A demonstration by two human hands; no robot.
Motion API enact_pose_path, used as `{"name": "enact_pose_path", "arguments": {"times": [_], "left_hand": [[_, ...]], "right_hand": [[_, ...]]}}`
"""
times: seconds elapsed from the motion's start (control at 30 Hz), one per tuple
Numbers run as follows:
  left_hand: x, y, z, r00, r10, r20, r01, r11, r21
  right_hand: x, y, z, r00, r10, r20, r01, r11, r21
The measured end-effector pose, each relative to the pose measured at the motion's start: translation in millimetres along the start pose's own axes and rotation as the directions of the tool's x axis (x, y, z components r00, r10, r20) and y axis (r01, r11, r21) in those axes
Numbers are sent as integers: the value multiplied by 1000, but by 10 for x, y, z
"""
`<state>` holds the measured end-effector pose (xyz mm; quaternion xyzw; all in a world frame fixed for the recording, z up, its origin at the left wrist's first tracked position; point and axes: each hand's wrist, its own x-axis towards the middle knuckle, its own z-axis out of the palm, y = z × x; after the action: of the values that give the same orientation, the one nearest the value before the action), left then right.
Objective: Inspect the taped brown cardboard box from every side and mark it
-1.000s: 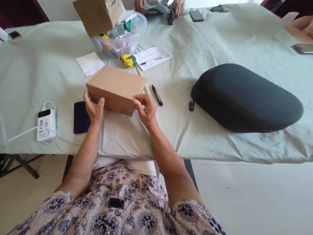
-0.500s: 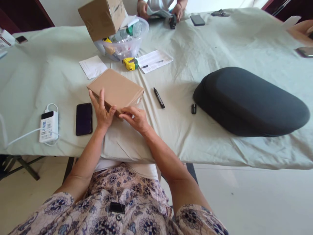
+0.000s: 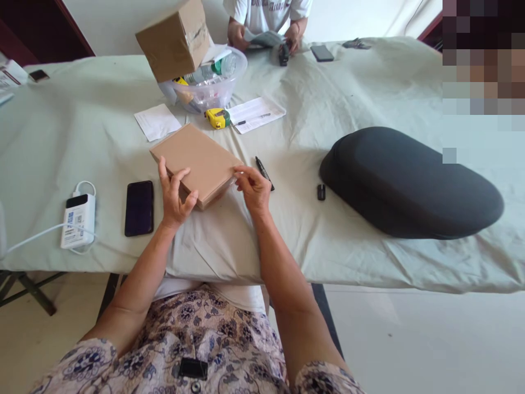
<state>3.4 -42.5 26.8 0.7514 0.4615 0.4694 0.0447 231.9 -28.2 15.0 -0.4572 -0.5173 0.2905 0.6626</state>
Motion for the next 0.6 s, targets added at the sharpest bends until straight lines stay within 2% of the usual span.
{"name": "enact_pose_path", "arguments": {"times": [0.1, 0.17, 0.27, 0.43, 0.5, 0.6], "left_hand": [[5, -5, -2, 1000, 27, 12, -27, 999, -18], [6, -2, 3, 999, 47, -4, -48, 998, -37], [4, 12, 8, 999, 45, 1, -45, 998, -52], [-2, 42, 0, 995, 32, 93, -28, 998, -51], [-4, 48, 1, 996, 31, 82, -27, 998, -53], [-4, 46, -1, 998, 61, 9, -60, 993, -99]], "right_hand": [[92, 44, -72, 996, -5, -92, 0, 998, -58], [123, 49, -105, 993, -13, -114, 5, 997, -74], [131, 30, -131, 997, 48, -58, -50, 998, -26], [103, -27, -136, 995, 96, -14, -95, 994, 51], [93, -41, -119, 995, 95, -16, -94, 992, 80], [76, -44, -72, 994, 99, -44, -93, 988, 120]]}}
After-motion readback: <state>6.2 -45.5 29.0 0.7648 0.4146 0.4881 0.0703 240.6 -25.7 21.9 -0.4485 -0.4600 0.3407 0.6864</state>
